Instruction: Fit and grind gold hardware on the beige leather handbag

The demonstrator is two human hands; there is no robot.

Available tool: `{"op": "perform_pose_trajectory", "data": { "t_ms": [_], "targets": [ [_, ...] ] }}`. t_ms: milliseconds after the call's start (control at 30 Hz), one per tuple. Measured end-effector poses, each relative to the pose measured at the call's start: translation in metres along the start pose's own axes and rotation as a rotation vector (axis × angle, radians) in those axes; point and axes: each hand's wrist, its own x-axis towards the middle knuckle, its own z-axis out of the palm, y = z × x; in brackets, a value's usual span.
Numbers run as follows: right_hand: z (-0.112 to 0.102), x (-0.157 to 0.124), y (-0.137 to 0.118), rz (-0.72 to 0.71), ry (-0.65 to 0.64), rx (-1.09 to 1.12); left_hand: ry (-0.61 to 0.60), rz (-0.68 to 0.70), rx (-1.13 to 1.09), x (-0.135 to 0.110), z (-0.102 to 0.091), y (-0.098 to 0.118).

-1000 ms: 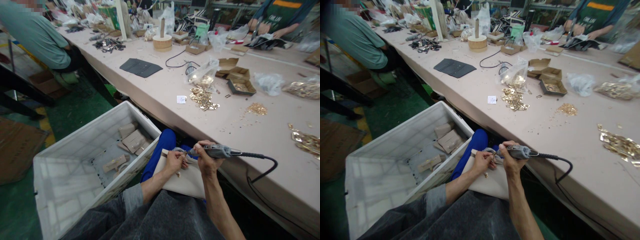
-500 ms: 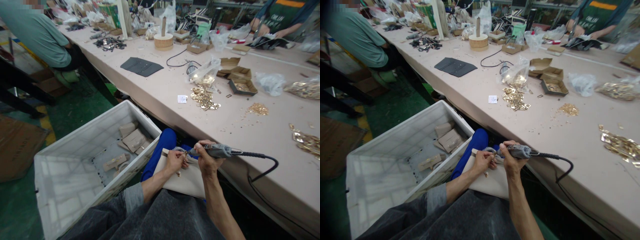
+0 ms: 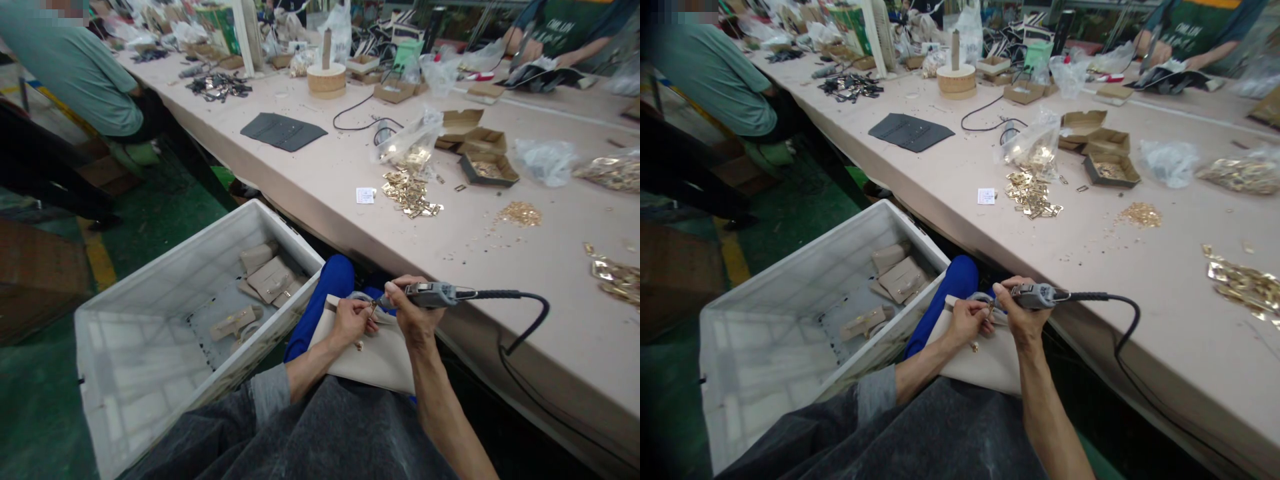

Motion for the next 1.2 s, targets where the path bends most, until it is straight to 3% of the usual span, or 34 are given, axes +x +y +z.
{"op": "perform_pose_trajectory", "data": {
  "t_ms": [233, 467, 800, 1200],
  "targets": [
    [0.006, 0.006, -0.006, 0.050, -0.016, 0.053, -0.003, 0.024, 0.020, -0.003, -0.002, -0.001],
    [0.005, 0.011, -0.015, 0.087, -0.123, 0.036, -0.018, 0.061, 0.085, -0.004, -0.002, -0.003],
    [0.024, 0.012, -0.023, 0.153, 0.110, -0.019, -0.024, 0.084, 0.123, -0.008, -0.001, -0.001],
    [0.034, 0.010, -0.026, 0.153, 0.149, -0.091, -0.054, 0.081, -0.021, -0.009, -0.004, -0.007]
  ]
}}
